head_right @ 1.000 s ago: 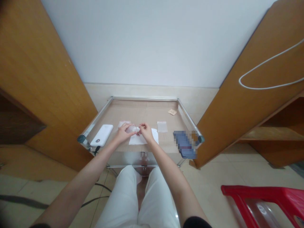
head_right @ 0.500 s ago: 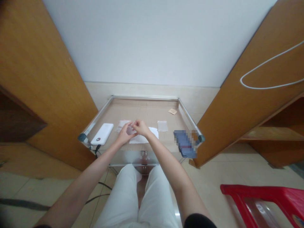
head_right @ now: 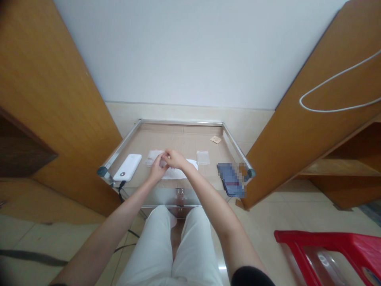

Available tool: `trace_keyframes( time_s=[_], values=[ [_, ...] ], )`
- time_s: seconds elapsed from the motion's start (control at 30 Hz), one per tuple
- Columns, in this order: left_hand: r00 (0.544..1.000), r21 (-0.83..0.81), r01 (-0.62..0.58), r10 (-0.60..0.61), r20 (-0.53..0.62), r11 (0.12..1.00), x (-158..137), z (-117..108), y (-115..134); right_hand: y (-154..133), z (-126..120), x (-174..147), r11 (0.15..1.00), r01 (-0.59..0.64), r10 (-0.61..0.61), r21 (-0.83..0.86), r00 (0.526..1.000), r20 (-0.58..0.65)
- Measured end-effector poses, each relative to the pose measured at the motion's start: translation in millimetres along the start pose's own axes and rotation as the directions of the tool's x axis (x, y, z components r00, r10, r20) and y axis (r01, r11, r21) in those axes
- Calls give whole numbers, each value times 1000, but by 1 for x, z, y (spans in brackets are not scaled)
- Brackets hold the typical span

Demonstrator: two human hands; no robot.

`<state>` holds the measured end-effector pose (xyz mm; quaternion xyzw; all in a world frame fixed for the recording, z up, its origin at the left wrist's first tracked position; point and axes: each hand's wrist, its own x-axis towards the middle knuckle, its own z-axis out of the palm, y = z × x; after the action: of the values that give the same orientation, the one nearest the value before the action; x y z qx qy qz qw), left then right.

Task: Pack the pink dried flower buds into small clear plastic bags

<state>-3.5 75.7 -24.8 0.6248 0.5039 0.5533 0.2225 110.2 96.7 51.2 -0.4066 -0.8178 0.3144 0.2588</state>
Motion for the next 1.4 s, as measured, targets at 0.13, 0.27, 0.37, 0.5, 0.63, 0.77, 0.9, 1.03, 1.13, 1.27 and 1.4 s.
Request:
trace_keyframes(
  time_s=[0.13,0.27,0.37,0.5,0.63,0.77,0.9,1.03,1.13,1.27,1.4],
  values=[
    [1000,-60,0,0,1,998,0,1,-2,7,2,0,996,14,-16,87,1000,18],
    [998,-29,-33,34,43,999,3,-2,-3,13,3,1,961,-35,19,274,998,61],
    [994,29,-72,70,88,997,6,-5,-5,17,1,1,926,-52,23,374,996,82],
    [987,167,-119,98,129,979,11,-11,-9,25,-3,0,879,-2,15,478,1000,-24],
    [972,301,-167,106,208,939,16,-21,-8,42,2,-1,788,44,205,614,921,-330],
    [934,347,-226,101,344,910,20,-28,-1,65,23,0,580,70,484,812,772,-412],
    [895,423,-250,41,445,871,24,-31,3,82,45,6,390,112,644,914,676,-358],
    [838,445,-329,40,545,833,28,-32,6,88,60,16,307,193,646,932,676,-353],
    [792,461,-388,33,610,798,33,-31,9,89,67,24,293,235,625,927,686,-372],
    [740,505,-450,-9,673,737,40,-29,10,92,70,28,260,239,631,935,691,-352],
    [684,511,-517,-28,729,687,47,-25,11,96,73,26,278,228,605,933,713,-354]
  ],
)
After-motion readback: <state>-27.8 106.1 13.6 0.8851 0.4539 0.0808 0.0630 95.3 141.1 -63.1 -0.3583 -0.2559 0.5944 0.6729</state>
